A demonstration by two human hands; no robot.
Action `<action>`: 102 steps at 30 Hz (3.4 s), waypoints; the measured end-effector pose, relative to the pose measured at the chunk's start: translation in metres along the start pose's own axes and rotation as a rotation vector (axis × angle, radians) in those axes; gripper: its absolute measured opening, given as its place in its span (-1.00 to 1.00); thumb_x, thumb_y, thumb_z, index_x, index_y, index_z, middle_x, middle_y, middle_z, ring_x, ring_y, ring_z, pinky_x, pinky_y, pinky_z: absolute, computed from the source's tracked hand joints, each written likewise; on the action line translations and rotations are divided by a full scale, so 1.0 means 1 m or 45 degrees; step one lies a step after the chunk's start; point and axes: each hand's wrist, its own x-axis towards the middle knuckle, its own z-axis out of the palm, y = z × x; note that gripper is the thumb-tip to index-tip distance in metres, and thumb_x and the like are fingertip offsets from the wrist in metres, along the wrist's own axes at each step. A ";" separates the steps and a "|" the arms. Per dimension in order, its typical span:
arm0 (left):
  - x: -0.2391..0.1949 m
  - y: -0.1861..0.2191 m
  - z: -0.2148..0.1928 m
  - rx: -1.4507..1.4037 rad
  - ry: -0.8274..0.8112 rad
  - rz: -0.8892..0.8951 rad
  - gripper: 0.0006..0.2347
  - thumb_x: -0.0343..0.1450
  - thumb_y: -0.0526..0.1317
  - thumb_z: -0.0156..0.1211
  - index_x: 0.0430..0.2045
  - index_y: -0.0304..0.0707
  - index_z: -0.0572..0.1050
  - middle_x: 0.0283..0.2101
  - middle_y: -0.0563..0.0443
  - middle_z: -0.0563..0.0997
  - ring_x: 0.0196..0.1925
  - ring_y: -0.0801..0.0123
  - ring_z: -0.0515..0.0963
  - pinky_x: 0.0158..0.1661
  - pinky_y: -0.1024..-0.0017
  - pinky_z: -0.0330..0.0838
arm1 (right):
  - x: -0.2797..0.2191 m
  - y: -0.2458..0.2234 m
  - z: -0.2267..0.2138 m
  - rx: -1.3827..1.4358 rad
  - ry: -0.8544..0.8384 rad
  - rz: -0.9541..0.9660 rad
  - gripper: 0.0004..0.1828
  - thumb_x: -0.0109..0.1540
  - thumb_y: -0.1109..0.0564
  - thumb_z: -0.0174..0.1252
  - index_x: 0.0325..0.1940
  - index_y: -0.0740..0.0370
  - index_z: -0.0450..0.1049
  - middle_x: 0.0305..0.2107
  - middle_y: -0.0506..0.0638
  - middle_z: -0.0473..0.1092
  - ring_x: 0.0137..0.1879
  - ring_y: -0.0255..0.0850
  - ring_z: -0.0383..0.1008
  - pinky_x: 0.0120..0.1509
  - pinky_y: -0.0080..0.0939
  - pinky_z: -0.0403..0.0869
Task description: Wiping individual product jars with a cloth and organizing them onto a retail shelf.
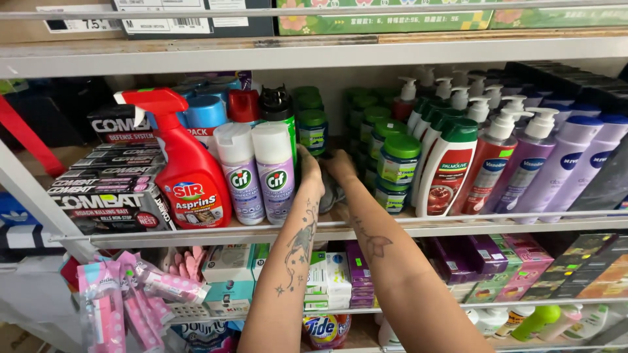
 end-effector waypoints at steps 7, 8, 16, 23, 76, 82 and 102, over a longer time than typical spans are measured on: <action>0.085 -0.057 -0.010 0.016 0.040 -0.093 -0.52 0.41 0.08 -0.01 0.10 -0.24 0.45 0.18 -0.08 0.48 0.18 0.21 0.37 0.17 0.19 0.20 | 0.001 -0.006 -0.003 -0.050 -0.025 0.114 -0.43 0.09 -0.16 0.38 0.11 0.12 0.58 -0.01 0.22 0.53 0.15 0.14 0.53 0.19 0.03 0.49; 0.092 -0.062 -0.011 0.063 0.014 -0.038 -0.67 0.32 -0.11 0.06 -0.11 -0.30 0.45 -0.03 -0.12 0.46 0.00 0.16 0.36 0.01 0.16 0.23 | 0.008 0.002 0.003 -0.059 0.007 0.130 -0.45 0.08 -0.10 0.36 0.13 0.09 0.58 -0.01 0.23 0.52 0.15 0.14 0.52 0.20 0.04 0.48; 0.098 -0.066 -0.012 0.030 -0.041 0.135 -0.83 0.21 -0.32 0.17 -0.39 -0.35 0.51 -0.26 -0.11 0.55 -0.17 0.19 0.44 -0.07 0.20 0.31 | 0.010 0.000 0.001 -0.074 0.009 0.149 -0.41 0.10 -0.13 0.37 0.17 0.09 0.55 -0.01 0.24 0.53 0.13 0.11 0.56 0.19 0.01 0.50; 0.099 -0.060 -0.013 0.131 0.013 0.116 -0.49 0.49 0.16 -0.14 -0.06 -0.35 0.54 0.03 -0.14 0.59 0.08 0.18 0.49 0.12 0.19 0.33 | 0.018 0.006 0.008 -0.012 -0.007 0.112 -0.37 0.08 -0.16 0.39 0.16 0.17 0.55 -0.03 0.24 0.54 0.09 0.08 0.59 0.15 -0.01 0.52; -0.317 -0.029 -0.165 0.790 -0.917 0.650 -0.16 0.33 -0.20 0.48 0.47 -0.07 0.00 0.47 -0.15 0.27 0.35 0.04 0.46 0.19 0.28 0.47 | -0.367 -0.091 -0.149 0.236 -0.430 -0.443 -0.52 0.19 0.04 0.33 0.11 0.30 0.43 -0.05 0.06 0.40 0.11 -0.14 0.46 0.25 -0.19 0.46; -0.300 -0.317 -0.343 1.099 -0.468 -0.133 -0.67 0.26 -0.28 0.39 -0.12 -0.35 0.53 -0.29 -0.24 0.68 -0.24 0.08 0.69 -0.22 0.25 0.51 | -0.490 0.195 0.021 0.091 -1.232 0.315 -0.38 0.13 0.10 0.32 0.25 0.27 0.34 -0.14 0.16 0.56 -0.04 -0.10 0.56 0.08 -0.13 0.50; -0.345 -0.673 -0.490 1.052 0.312 -1.140 -0.10 0.36 -0.43 0.05 0.69 0.07 -0.18 0.16 -0.48 0.54 0.21 -0.26 0.52 0.18 -0.03 0.37 | -0.664 0.412 0.281 -0.853 -1.347 -0.222 0.06 -0.07 -0.08 0.46 0.46 -0.07 0.13 0.05 0.33 0.37 0.20 0.37 0.35 0.14 0.32 0.33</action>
